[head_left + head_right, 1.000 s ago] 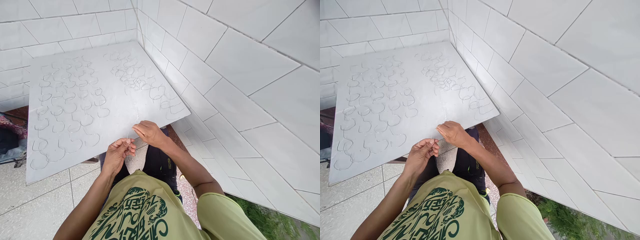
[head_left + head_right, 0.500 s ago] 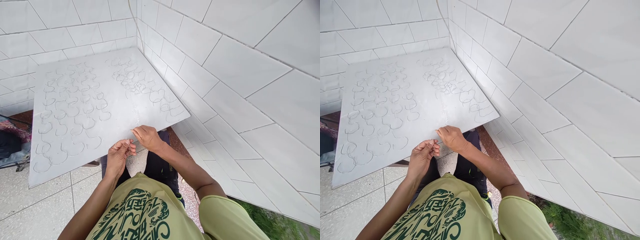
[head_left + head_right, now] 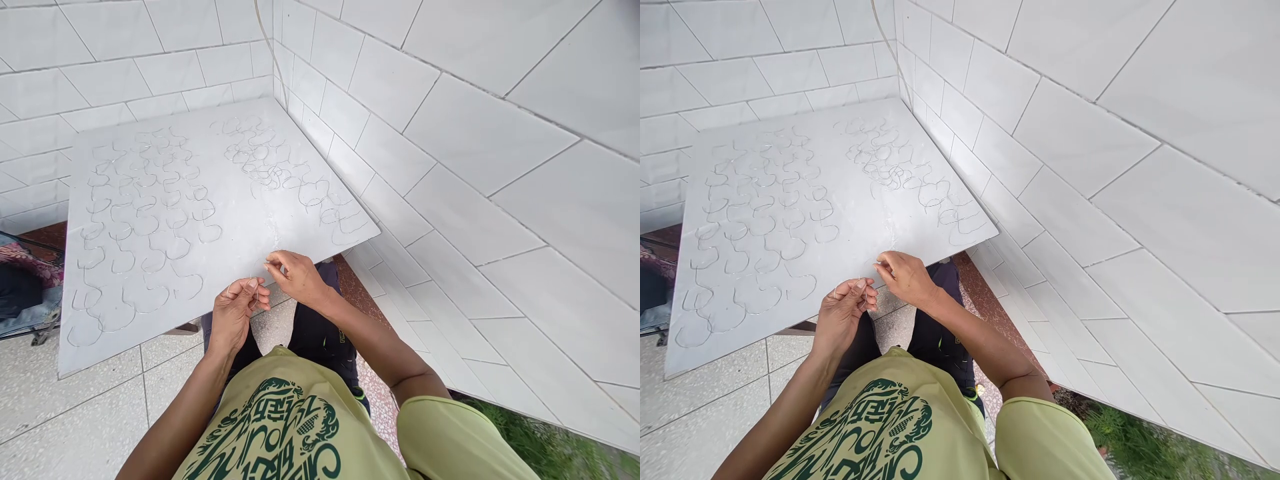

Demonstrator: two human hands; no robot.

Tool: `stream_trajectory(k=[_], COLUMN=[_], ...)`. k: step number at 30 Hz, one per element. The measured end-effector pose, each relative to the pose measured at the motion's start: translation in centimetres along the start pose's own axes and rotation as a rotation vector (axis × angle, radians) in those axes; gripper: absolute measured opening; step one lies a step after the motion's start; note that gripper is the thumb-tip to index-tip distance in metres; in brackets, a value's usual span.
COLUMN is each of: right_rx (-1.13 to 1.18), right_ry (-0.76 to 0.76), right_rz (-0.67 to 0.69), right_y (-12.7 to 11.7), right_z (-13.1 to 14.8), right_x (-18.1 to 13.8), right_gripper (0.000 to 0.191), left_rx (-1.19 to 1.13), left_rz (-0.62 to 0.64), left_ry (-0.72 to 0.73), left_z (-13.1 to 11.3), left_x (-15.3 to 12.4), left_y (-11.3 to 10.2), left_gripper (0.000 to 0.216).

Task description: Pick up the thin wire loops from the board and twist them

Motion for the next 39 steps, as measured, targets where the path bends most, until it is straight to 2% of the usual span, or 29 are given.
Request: stream_trajectory(k=[5, 11, 14, 16, 18, 22, 24, 26, 33, 39], right_rx=[-0.031, -0.158, -0.103, 0.033, 0.243, 0.681, 0.826, 0.907, 0.965, 0.963], right_ry=[-0.064, -0.333, -0.420, -0.368, -0.213, 0.178, 0.277, 0.294, 0.309, 0.241], right_rz=[0.017, 0.047, 0.105, 0.130, 0.113, -0.048, -0.096, -0.076, 0.219, 0.355], right_y=[0.4, 0.2, -0.3, -0.7, -1.1, -1.0, -0.6, -0.3, 0.3, 0.1], right_z=[0.3, 0.6, 0.4, 0.1, -0.3, -1.5, -1.8, -1.9, -1.6, -2.3], right_x=[-0.4, -0.2, 0.2, 0.6, 0.8, 0.3, 0.0, -0.1, 0.4, 0.5], right_gripper=[0.016, 0.019, 0.021, 0.021, 0.022, 0.041, 0.046, 0.048, 0.034, 0.038], left_rx=[-0.020, -0.014, -0.020, -0.039, -0.068, -0.118, -0.119, -0.106, -0.033, -0.061], left_rz=[0.013, 0.006, 0.019, 0.028, 0.034, 0.029, 0.034, 0.049, 0.096, 0.119], left_ry=[-0.015, -0.028, -0.058, -0.083, -0.099, -0.104, -0.111, -0.121, -0.178, -0.237], left_z=[0.2, 0.4, 0.6, 0.7, 0.7, 0.4, 0.4, 0.4, 1.0, 1.2], left_x=[0.3, 0.1, 0.0, 0.1, 0.1, 0.2, 0.2, 0.2, -0.1, -0.2], left_y=[-0.2, -0.6, -0.8, -0.8, -0.8, -0.7, -0.6, -0.5, -0.2, -0.4], left_gripper=[0.025, 0.024, 0.025, 0.026, 0.027, 0.027, 0.028, 0.028, 0.028, 0.029])
Point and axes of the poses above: each hand's wrist, its own x-axis towards the middle knuckle, its own y-axis out of the palm, z = x × y, the point moved 5 cm from there along x, towards the middle knuckle, and after that the axes turned 15 degrees about -y, right-handed, at the moved point
